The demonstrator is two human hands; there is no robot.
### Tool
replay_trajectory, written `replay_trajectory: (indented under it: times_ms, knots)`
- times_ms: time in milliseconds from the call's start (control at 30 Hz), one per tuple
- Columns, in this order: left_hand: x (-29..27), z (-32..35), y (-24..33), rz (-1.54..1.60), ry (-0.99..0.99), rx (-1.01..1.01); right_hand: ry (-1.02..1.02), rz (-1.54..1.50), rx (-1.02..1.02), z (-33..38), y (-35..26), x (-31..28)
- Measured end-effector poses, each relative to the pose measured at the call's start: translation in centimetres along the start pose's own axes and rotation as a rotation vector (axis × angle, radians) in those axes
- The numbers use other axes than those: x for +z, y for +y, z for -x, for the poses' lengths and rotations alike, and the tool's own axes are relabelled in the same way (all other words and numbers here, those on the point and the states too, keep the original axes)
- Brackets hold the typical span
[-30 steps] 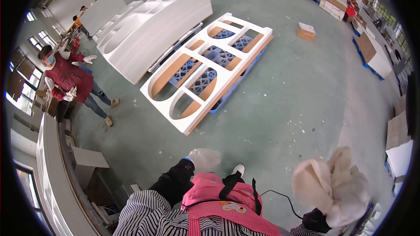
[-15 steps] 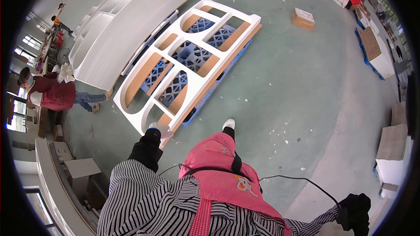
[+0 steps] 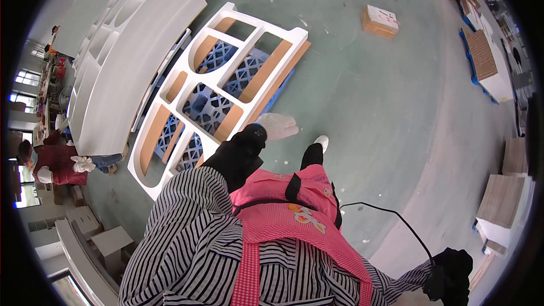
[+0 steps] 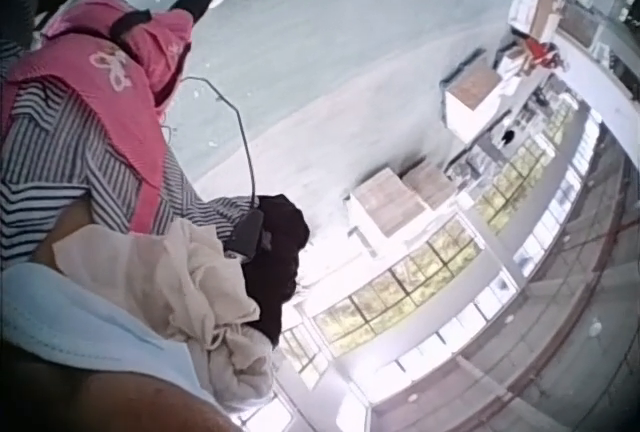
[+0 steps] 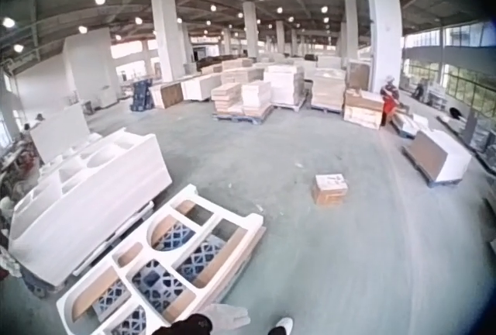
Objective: Cleaning and inspecting a white shelving unit using a cloth and sponge in a factory setting.
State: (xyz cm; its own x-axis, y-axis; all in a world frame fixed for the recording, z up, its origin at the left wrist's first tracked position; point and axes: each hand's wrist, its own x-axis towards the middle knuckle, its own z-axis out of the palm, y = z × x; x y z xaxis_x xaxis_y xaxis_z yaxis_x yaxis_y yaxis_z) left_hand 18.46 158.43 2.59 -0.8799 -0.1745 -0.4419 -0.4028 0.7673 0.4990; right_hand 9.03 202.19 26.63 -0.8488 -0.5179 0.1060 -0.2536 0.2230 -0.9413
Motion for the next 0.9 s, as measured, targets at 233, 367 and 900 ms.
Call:
replay_trajectory:
  times_ms: [233, 367, 900]
  knots:
    - [-5.5, -6.4, -8.7, 0.033, -0.195, -0.606, -0.039, -0.096, 0.096, -22.4, 3.4, -3.9]
    - [-4.0, -8.7, -14.5, 0.146, -0.240, -0.787, -0.054, -0.095, 0.114, -35.3, 5.1, -3.9]
    - [-45.8, -62.2, -15.5, 0.256, 0.172, -0.342, 0.011, -0.110, 0.175, -87.2, 5.3, 1.7]
